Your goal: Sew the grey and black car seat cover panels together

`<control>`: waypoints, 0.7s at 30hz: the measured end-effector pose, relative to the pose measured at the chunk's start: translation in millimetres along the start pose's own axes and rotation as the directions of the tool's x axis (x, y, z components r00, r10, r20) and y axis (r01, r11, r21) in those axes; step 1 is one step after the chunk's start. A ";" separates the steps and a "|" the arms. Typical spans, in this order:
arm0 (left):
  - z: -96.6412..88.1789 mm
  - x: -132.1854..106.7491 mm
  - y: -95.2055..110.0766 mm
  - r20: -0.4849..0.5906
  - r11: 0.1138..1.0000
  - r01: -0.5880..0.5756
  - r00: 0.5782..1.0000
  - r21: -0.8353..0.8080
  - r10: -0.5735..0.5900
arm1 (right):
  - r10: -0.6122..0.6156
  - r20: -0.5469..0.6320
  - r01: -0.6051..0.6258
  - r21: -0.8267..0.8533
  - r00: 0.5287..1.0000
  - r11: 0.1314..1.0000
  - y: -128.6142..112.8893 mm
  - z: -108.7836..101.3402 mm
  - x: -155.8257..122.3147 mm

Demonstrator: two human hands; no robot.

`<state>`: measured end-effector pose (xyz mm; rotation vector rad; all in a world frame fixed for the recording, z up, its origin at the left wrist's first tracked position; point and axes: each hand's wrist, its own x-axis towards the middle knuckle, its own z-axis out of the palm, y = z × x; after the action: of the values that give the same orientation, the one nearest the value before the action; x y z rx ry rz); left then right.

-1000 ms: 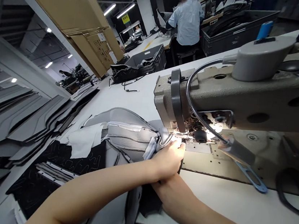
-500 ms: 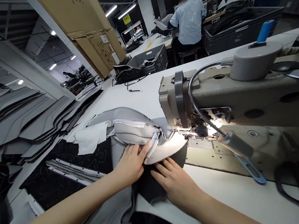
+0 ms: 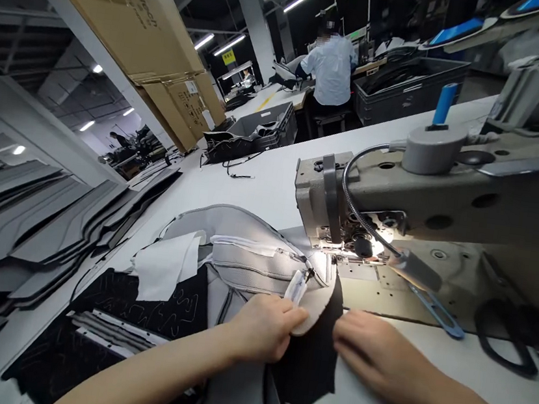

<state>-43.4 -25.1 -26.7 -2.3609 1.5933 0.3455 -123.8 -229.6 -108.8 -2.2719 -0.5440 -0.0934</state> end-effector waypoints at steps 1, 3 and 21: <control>3.2 0.6 2.0 -0.002 1.000 0.011 1.000 -0.007 -0.011 | 0.083 -0.061 -0.087 -0.082 0.995 0.993 4.6 -1.1 3.4; 10.4 3.3 8.5 0.013 1.000 0.010 1.000 -0.026 -0.009 | 0.166 -0.126 -0.188 -0.193 0.978 0.963 6.8 1.2 23.4; 4.3 23.1 -3.9 0.111 0.943 0.093 0.992 -0.319 -0.060 | -0.209 -0.150 0.161 -0.279 0.966 0.947 -15.9 13.3 -9.0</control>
<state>-31.6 -42.2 -38.4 -2.5873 1.4895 0.7486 -139.8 -213.8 -109.2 -2.4324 -0.6829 -0.4854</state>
